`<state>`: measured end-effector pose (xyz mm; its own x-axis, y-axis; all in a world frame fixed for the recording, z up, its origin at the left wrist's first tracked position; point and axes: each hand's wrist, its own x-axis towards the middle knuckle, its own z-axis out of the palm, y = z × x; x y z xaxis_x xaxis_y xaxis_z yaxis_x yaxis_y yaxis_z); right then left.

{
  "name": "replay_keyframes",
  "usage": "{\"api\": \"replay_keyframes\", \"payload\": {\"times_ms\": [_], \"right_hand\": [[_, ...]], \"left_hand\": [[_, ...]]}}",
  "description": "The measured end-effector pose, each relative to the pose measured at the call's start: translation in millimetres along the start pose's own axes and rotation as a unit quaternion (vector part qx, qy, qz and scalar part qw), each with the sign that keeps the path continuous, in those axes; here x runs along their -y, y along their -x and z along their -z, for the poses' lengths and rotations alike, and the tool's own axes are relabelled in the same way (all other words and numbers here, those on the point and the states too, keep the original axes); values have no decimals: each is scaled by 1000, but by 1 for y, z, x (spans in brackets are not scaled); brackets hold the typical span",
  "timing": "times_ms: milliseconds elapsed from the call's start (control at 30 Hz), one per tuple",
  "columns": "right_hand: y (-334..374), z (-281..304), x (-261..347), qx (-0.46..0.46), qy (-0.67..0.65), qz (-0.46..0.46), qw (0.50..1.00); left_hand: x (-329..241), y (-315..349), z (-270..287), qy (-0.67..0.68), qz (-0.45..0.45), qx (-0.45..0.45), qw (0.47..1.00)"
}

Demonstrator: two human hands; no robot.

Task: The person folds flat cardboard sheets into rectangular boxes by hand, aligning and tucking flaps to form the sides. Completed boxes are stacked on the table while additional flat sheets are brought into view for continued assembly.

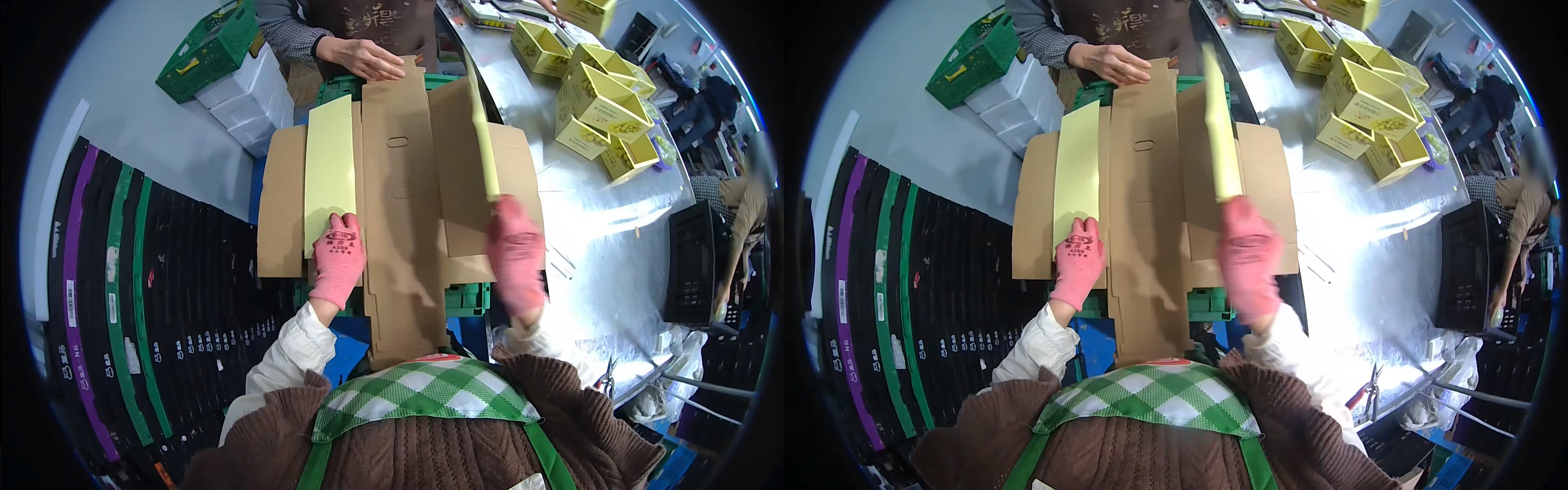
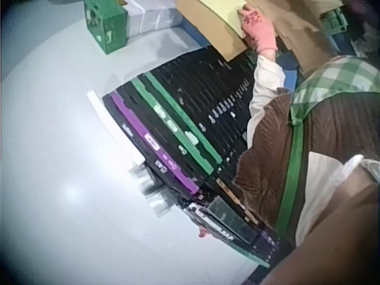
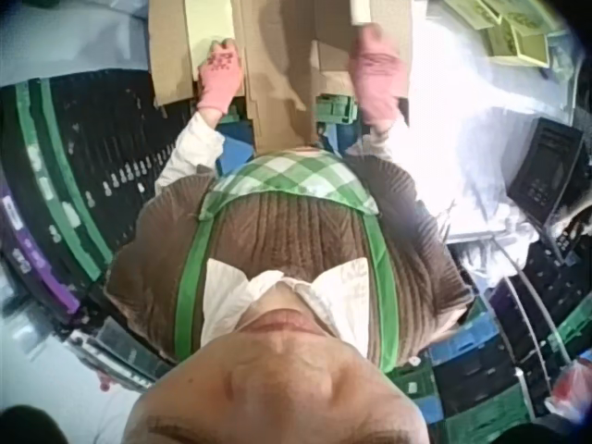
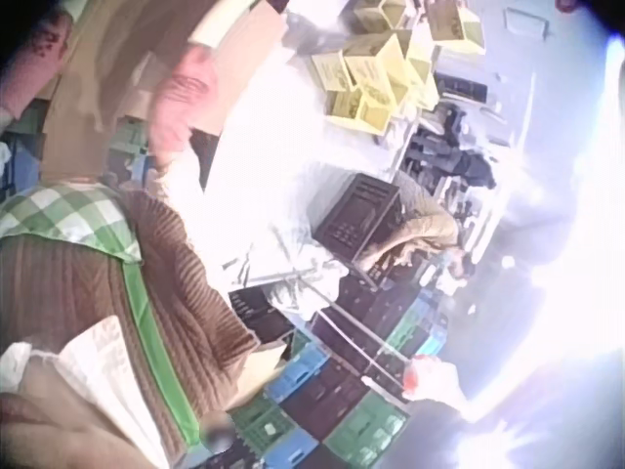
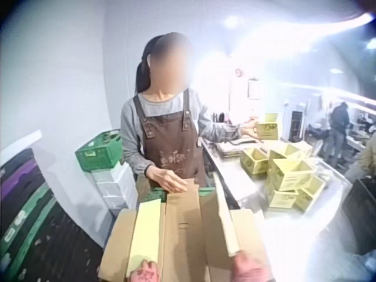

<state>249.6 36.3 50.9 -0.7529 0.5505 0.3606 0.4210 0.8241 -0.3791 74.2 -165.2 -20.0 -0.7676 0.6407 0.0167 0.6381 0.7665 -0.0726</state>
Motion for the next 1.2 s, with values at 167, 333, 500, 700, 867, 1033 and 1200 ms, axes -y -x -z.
{"api": "replay_keyframes", "payload": {"times_ms": [167, 333, 500, 700, 867, 1033, 1200], "right_hand": [[10, -73, -3, 91, 188, 61, 976], [4, -62, -58, 273, -262, -99, 920], [-3, -59, -53, 86, -15, -250, 964], [-34, -71, -83, 187, -358, -353, 844], [-45, -71, -79, 161, -436, -253, 849], [-57, -53, 31, 90, -70, -77, 991], [-49, -53, 7, 22, -208, 116, 971]], "left_hand": [[-14, 5, 13, 71, -26, 26, 997], [40, 12, -39, 142, 96, -128, 977], [27, -8, -3, 167, 251, -26, 953], [71, -33, -8, 486, 233, 35, 842], [15, -37, 76, 335, 149, 15, 930], [-60, -20, 76, -86, -103, -44, 990], [9, -43, 114, 301, -266, 275, 873]]}}
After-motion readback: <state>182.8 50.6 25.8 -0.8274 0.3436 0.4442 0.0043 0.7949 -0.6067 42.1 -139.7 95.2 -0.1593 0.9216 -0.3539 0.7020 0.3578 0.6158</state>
